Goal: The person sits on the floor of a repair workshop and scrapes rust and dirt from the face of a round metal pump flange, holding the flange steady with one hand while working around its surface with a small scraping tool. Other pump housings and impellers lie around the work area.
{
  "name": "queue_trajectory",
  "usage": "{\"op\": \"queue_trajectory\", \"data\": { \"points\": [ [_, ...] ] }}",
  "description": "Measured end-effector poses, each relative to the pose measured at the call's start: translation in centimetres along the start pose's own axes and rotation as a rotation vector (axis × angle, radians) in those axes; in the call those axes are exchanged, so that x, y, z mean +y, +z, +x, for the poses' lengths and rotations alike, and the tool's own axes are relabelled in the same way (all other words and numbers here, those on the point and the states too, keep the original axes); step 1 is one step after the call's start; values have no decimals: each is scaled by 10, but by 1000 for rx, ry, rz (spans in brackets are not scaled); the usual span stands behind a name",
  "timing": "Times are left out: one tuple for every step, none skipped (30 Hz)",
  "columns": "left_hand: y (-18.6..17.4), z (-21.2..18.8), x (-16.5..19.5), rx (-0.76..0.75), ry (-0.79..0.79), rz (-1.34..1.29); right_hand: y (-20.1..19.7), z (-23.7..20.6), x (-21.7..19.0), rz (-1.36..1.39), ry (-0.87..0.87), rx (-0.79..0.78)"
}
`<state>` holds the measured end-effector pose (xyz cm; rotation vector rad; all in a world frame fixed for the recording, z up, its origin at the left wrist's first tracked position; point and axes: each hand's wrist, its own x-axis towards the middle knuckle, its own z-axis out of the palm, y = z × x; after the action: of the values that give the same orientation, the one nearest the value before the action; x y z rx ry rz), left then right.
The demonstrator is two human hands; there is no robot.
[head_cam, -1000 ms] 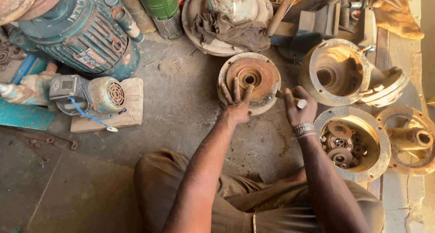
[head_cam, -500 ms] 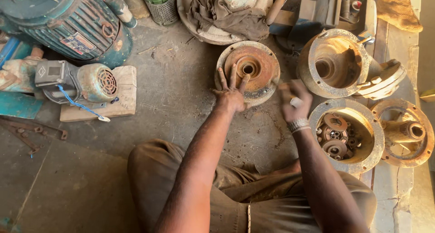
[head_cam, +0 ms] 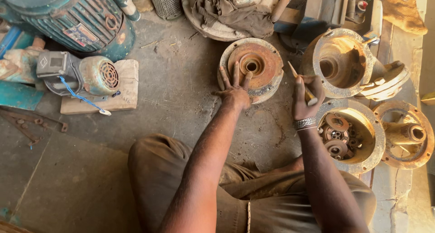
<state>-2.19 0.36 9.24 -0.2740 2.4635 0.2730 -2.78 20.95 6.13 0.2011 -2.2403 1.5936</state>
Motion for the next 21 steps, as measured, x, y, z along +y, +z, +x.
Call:
{"op": "queue_trajectory", "data": {
  "points": [
    [0,0,0,-3,-11,18,0,1,-1,40,11,41],
    [0,1,1,-7,-19,40,0,1,-2,-2,-49,-12],
    [0,1,2,-18,-20,38,1,0,-4,-45,-107,-64],
    [0,1,3,-28,-23,38,0,1,-5,-86,-165,-116],
    [1,1,3,-37,-29,38,0,1,-7,-67,-128,-102],
    [1,1,4,-17,-28,26,-1,2,-8,-44,-93,-93],
    [2,1,4,-7,-31,11,-1,2,-9,-23,-51,-91],
    [4,1,5,-1,-28,-3,-1,1,-10,-30,-43,-45],
    [4,1,5,-1,-34,13,-1,1,-10,-38,-40,5],
    [5,1,5,2,-39,31,0,1,-10,-45,-41,56],
    [4,1,5,4,-42,50,1,1,-10,-84,-38,-16],
    [4,0,6,0,-40,36,2,0,-10,-124,-34,-87],
    [4,-1,6,-1,-39,24,4,0,-10,-161,-31,-157],
    [3,-1,6,2,-41,14,4,0,-9,-104,-48,-131],
    [1,-1,6,7,-41,14,4,0,-9,-46,-65,-113],
    [1,-3,6,2,-42,14,5,0,-9,10,-75,-98],
    [0,-4,7,-5,-37,14,4,0,-9,12,-74,-43],
    [-1,-5,7,-13,-40,27,5,0,-9,13,-77,12],
    [-2,-6,6,-20,-45,40,4,0,-9,16,-82,68],
    [-2,-7,6,-28,-48,55,3,0,-10,-9,-73,-7],
    [-3,-7,7,-30,-40,26,3,0,-10,-34,-65,-79]
  ]
}}
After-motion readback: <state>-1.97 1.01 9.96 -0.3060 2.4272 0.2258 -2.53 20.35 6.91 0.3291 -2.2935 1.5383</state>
